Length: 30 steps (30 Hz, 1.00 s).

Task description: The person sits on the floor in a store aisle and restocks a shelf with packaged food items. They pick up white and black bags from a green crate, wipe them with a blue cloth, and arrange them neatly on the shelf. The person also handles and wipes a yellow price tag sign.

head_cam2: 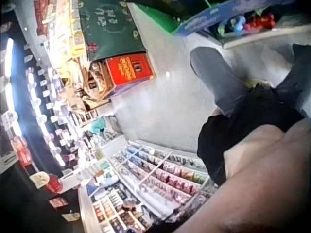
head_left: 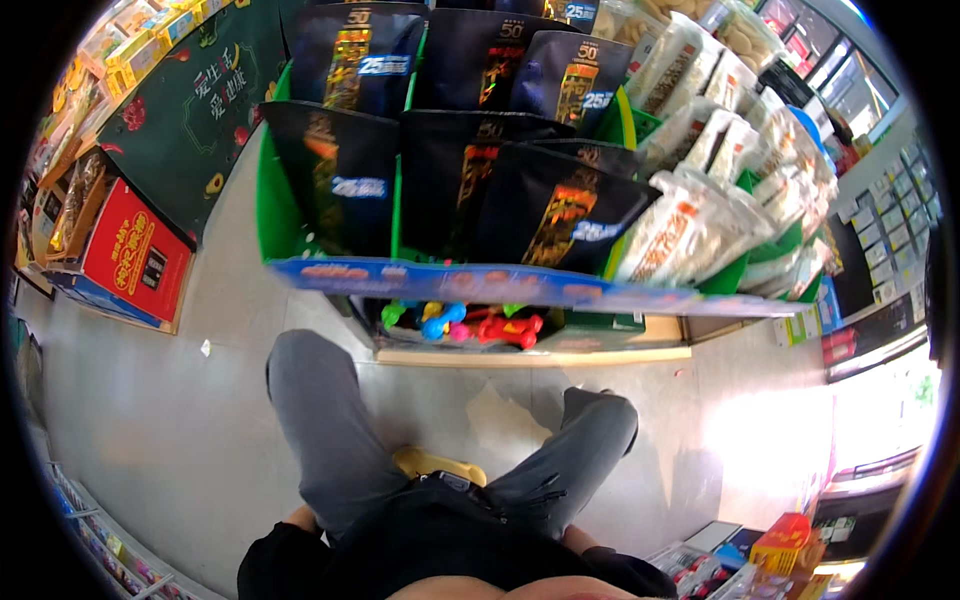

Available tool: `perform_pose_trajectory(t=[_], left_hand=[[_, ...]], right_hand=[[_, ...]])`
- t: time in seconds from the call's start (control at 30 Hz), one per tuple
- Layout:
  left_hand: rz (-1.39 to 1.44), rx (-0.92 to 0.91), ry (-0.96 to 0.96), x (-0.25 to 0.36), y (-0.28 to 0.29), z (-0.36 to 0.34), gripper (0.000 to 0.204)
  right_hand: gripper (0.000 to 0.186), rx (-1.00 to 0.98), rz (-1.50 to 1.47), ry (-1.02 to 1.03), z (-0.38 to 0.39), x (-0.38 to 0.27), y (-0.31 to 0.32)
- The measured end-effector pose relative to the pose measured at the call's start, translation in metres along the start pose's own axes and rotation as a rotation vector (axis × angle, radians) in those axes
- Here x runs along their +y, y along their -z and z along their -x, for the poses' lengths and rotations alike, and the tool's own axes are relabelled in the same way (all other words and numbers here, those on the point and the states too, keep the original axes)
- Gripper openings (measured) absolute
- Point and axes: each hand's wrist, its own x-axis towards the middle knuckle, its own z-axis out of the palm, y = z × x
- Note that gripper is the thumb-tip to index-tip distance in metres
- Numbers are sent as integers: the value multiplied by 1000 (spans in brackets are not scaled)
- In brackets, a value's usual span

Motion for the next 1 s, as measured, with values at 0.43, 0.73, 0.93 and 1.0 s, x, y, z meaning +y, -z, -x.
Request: perform_pose_trajectory(t=[0.43,0.73,0.93,1.0], left_hand=[[97,824,-701,82,182,106,41],[226,870,-1441,326,208,274,42],[-40,1033,-1699,458,273,271,63],[-134,1037,-1699,493,288,270,62]], right_hand=[[45,964,-640,444,100,-65,164],[30,-302,-1367,844,219,-327,120],[43,496,-584,1454,268,-487,6],[40,792,-340,1741,277,-536,-19]])
